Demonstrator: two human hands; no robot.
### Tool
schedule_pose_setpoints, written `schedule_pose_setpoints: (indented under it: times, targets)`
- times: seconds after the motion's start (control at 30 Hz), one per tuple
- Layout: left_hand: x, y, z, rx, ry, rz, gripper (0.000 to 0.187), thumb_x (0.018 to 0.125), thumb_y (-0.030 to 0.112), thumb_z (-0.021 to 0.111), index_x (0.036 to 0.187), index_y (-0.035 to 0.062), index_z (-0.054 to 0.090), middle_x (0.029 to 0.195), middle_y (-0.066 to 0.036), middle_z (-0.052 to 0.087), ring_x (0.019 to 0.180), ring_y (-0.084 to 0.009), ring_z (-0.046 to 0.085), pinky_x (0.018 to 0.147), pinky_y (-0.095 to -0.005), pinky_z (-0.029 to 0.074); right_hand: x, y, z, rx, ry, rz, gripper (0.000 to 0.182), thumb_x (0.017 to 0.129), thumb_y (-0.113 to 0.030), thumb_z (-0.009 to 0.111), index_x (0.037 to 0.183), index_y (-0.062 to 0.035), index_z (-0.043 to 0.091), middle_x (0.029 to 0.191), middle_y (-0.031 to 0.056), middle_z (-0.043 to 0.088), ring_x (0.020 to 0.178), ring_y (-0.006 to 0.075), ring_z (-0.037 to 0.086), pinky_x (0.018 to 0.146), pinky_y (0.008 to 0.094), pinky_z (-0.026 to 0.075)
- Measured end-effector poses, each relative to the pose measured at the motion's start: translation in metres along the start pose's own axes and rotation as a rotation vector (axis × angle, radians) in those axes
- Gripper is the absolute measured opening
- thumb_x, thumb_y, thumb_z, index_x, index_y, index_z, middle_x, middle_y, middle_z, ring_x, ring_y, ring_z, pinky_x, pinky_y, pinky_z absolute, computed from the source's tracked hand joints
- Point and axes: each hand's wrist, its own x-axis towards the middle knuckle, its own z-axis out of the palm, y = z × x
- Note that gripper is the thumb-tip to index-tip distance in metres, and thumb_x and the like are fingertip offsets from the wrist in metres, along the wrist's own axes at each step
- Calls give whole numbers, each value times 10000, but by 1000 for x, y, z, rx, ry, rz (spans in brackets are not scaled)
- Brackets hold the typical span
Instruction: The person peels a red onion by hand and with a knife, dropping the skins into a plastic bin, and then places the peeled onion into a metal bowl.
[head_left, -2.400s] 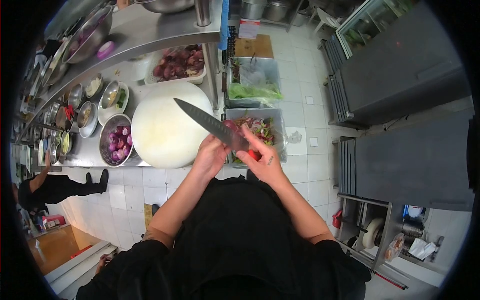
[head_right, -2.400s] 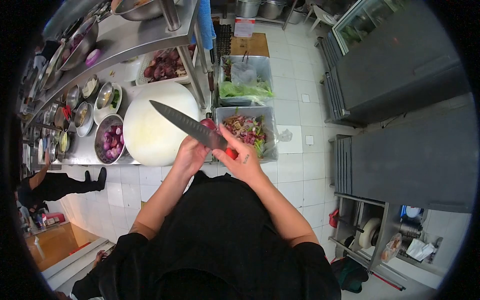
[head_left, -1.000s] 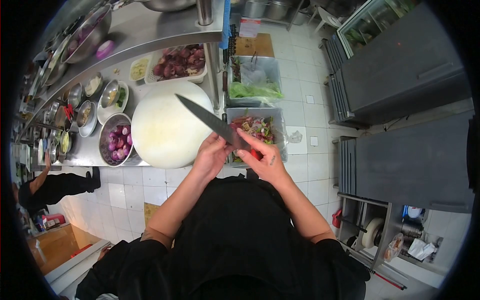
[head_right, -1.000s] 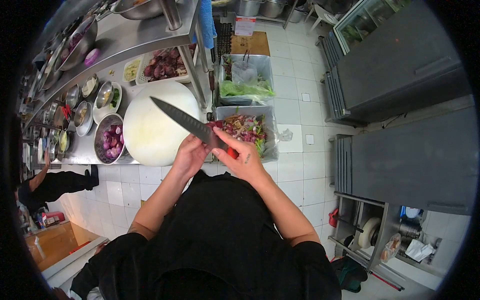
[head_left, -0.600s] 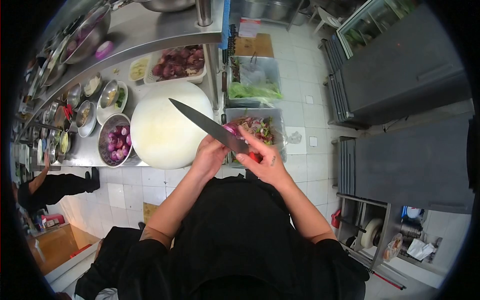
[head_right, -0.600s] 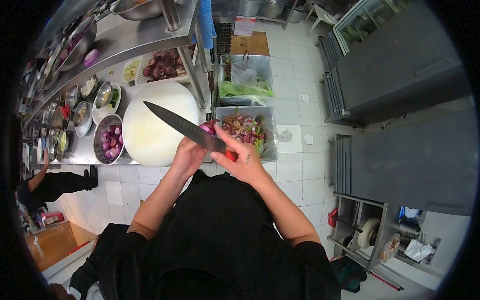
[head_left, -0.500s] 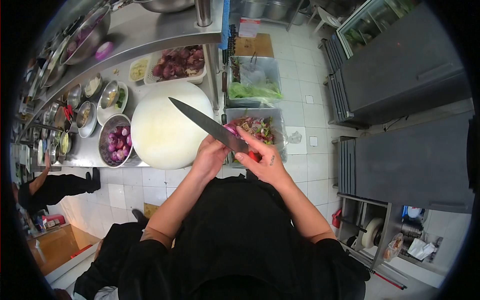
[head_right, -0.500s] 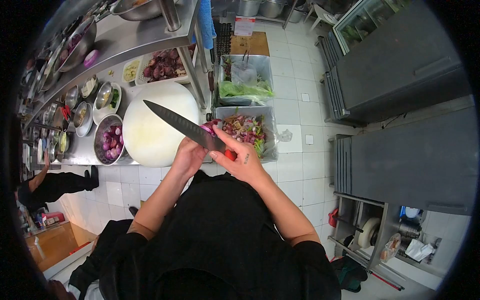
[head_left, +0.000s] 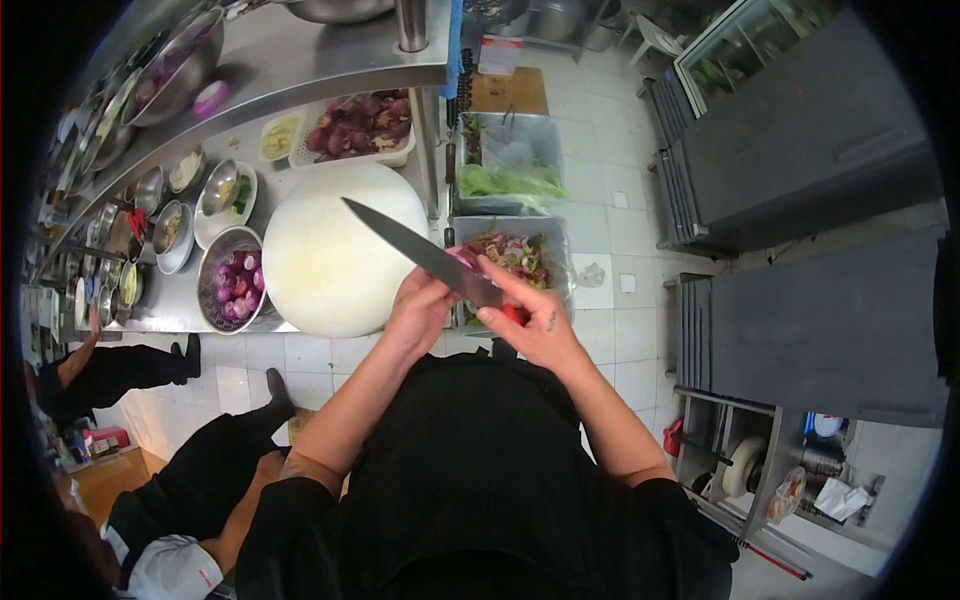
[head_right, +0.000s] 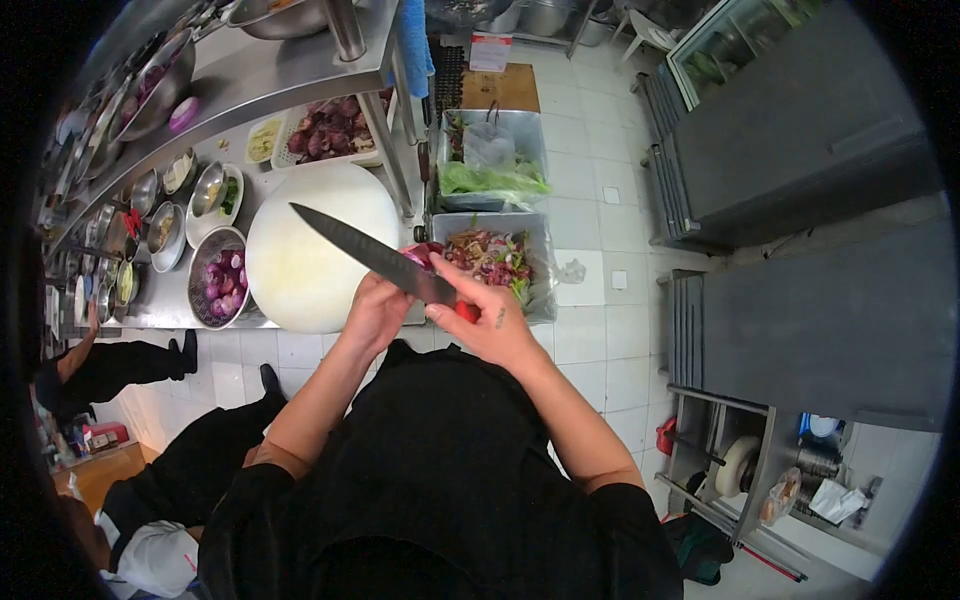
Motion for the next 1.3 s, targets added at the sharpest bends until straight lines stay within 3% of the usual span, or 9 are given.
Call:
schedule_pose_setpoints:
  times: [0.4,0.5,0.6,0.73,0.8,0.9,1.0,1.1,1.3]
  targets:
    - [-4,1,0,-21,20,-6,482,1051,167,633,1482,-12,512,1398,-113,636,1278,-219,613,1092,-398,486,1,-6,6,-68,6,-15,598,960,-139,784,1529,-141,605,712,-69,504,633,51,395,592,234,368]
    - [-4,2,0,-4,1,17,490,1049,184,646,1481,-7,516,1396,-115,638,1275,-222,615,1093,-393,481,4,7,8,-42,30,-40,593,946,-225,816,1503,-151,627,651,-9,460,597,68,396,566,252,380]
    - [-1,6,2,43,-43,32,504,1050,205,654,1486,-5,515,1396,-116,637,1272,-220,615,1107,-391,467,4,5,9,-29,62,-44,554,967,-221,798,1491,-136,639,667,-28,489,611,54,403,570,242,379]
    - [-1,16,11,73,-110,47,525,1056,226,658,1501,-7,506,1401,-119,630,1274,-212,608,1137,-391,443,16,35,-4,268,151,250,514,1061,-275,685,1545,-137,582,664,-50,506,594,54,457,563,240,412]
    - [3,18,9,132,-89,70,604,1057,320,670,1532,-3,482,1427,-115,610,1257,-203,615,1073,-388,507,26,46,-20,416,192,407,514,1108,-299,612,1590,-145,525,670,-59,514,583,59,482,551,241,424]
    - [12,10,-2,135,-19,47,596,1075,304,643,1549,-2,450,1415,-116,609,1252,-200,616,1067,-392,512,25,49,-25,467,247,475,550,1140,-320,538,1652,-162,414,667,-42,515,560,67,481,516,240,413]
    - [18,3,-12,62,22,-5,546,1097,268,606,1547,5,441,1414,-116,603,1264,-197,609,1065,-401,516,21,41,-19,440,273,138,587,1136,-286,549,1678,-168,356,699,-43,522,566,50,455,502,231,376]
    - [20,4,-2,47,18,-22,529,1109,283,586,1546,19,450,1431,-120,605,1290,-211,606,1071,-402,514,19,54,-14,379,162,268,625,1127,-234,564,1695,-175,311,686,-58,499,572,42,443,508,228,370]
    - [18,1,2,119,-6,83,504,1102,157,568,1575,33,448,1504,-107,552,1349,-205,559,1146,-410,447,3,16,2,368,-36,180,793,1068,-168,651,1723,-162,203,672,-82,447,595,27,387,551,234,342]
